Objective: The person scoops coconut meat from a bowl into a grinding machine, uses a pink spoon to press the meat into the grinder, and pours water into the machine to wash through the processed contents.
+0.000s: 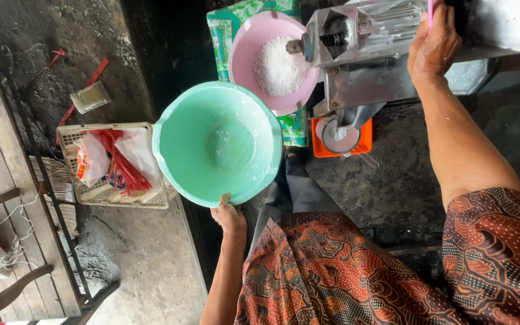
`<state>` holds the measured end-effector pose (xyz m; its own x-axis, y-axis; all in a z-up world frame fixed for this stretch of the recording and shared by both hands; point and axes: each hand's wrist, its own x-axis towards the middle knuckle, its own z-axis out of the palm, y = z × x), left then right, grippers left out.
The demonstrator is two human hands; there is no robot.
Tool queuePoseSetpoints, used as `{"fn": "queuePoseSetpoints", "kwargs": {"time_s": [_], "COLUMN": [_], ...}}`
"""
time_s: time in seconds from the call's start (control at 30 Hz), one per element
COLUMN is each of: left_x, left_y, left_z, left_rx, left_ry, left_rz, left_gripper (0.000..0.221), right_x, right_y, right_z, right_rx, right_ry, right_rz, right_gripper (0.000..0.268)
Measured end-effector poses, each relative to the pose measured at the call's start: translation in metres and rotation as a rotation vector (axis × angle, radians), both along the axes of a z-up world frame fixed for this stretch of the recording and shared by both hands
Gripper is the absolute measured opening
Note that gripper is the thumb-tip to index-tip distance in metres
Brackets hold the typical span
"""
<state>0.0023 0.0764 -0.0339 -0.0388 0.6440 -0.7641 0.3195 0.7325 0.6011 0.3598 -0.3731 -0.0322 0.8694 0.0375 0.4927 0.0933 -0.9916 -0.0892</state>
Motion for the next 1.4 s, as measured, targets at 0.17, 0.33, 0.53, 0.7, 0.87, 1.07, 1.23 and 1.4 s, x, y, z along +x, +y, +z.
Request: {"fn": "queuePoseSetpoints", "kwargs": {"time_s": [0.17, 0.33, 0.53, 0.7, 0.87, 1.07, 1.23, 1.4], "left_x": [0.01, 0.044, 0.113, 0.15, 0.126, 0.048, 0.045, 0.042], "left_y": [0.004, 0.015, 0.02, 0.009, 0.033, 0.065, 0.066, 0.057], "left_z": [0.008, 0.008, 0.01, 0.052, -0.016, -0.056, -0.016, -0.01], "left_rx": [0.021, 0.013, 0.072, -0.034, 0.182, 0.568, 0.443, 0.052], "left_ry": [0.057, -0.046, -0.034, -0.133, -0.178, 0.204, 0.137, -0.111], "left_rz": [0.0, -0.001, -0.13, 0.004, -0.334, -0.982, -0.539, 0.181], "left_gripper": [0.056, 0.06, 0.05, 0.06, 0.033, 0.064, 0.052, 0.058], "right_x": [-0.014, -0.013, 0.0, -0.014, -0.01, -0.022, -0.033, -0.067], "right_y": [0.022, 0.03, 0.023, 0.026, 0.033, 0.044, 0.078, 0.152], "right_z": [0.031, 0.037, 0.028, 0.034, 0.039, 0.054, 0.063, 0.041], "right_rx": [0.074, 0.127, 0.114, 0.085, 0.114, 0.207, 0.273, 0.458], "right_ry": [0.016, 0.066, 0.037, 0.096, 0.136, -0.127, -0.176, 0.177], "right_rz": [0.038, 0.024, 0.03, -0.02, -0.054, 0.061, 0.104, 0.051], "right_gripper": [0.017, 0.018, 0.013, 0.017, 0.024, 0.035, 0.035, 0.015]}}
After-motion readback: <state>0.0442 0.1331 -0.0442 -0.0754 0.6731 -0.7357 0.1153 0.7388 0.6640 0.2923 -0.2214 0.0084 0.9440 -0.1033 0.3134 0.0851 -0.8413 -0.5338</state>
